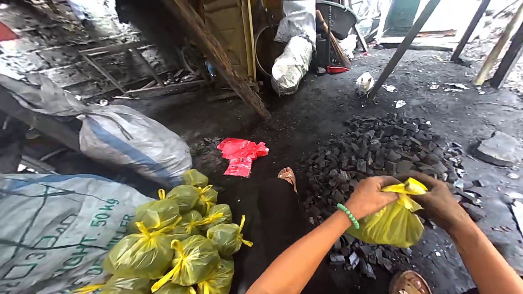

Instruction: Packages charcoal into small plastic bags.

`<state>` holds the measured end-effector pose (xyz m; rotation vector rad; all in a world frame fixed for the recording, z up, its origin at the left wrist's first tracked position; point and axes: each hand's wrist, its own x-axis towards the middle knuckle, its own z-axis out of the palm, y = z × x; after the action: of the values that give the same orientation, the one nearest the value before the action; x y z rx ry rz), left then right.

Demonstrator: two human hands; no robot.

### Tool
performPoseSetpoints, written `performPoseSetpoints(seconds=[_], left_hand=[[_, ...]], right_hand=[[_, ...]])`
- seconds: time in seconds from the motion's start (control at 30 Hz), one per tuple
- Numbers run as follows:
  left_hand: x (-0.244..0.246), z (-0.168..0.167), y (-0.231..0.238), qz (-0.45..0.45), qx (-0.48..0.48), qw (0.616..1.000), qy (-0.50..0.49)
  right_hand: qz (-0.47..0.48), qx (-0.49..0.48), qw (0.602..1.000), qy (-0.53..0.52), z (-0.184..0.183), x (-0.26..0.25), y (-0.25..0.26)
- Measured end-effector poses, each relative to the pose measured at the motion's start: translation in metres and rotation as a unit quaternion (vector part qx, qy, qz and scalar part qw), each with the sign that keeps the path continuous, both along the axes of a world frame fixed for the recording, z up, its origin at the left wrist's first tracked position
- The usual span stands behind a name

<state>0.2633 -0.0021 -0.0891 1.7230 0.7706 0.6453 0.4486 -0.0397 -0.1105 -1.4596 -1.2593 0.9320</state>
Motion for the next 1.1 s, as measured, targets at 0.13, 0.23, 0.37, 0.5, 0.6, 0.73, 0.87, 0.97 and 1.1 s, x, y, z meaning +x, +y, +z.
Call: performPoseSetpoints(seconds=[0.13, 0.23, 0.37, 0.5, 0.6, 0.73, 0.87, 0.97, 1.1], left_hand=[[-0.003, 0.01, -0.011, -0.038, 0.041, 0.997, 0.048], [0.001, -0.002, -0.014, -0.021, 0.245, 0.967, 0.071], [0.011, -0.035, -0.005, 0.08, 0.575, 0.814, 0.018], [0.01, -0.049, -0.004, 0.08, 0.628, 0.774, 0.033], [0.008, -0.049, -0.006, 0.068, 0.61, 0.786, 0.077], [-0.003, -0.01, -0.017, -0.04, 0.317, 0.926, 0.2], [-0.008, -0.011, -0.011, -0.079, 0.186, 0.959, 0.197], [-0.009, -0.009, -0.016, -0.076, 0.099, 0.977, 0.171], [-0.016, -0.025, -0.016, -0.053, -0.096, 0.992, 0.068]], right_hand=[[0.026, 0.041, 0.981, 0.19, -0.019, 0.003, -0.011], [0.044, 0.054, 0.975, 0.211, -0.022, 0.007, -0.014], [0.009, -0.008, 0.975, 0.224, -0.018, 0.001, -0.015], [0.0, -0.125, 0.96, 0.251, -0.011, -0.008, -0.01], [0.053, -0.128, 0.953, 0.27, -0.02, 0.001, -0.007], [0.18, -0.095, 0.95, 0.236, -0.037, 0.027, -0.008], [0.264, -0.078, 0.94, 0.2, -0.034, 0.036, -0.015], [0.252, -0.097, 0.958, 0.098, -0.022, 0.027, -0.024], [0.22, -0.044, 0.972, -0.063, -0.021, 0.012, -0.031]])
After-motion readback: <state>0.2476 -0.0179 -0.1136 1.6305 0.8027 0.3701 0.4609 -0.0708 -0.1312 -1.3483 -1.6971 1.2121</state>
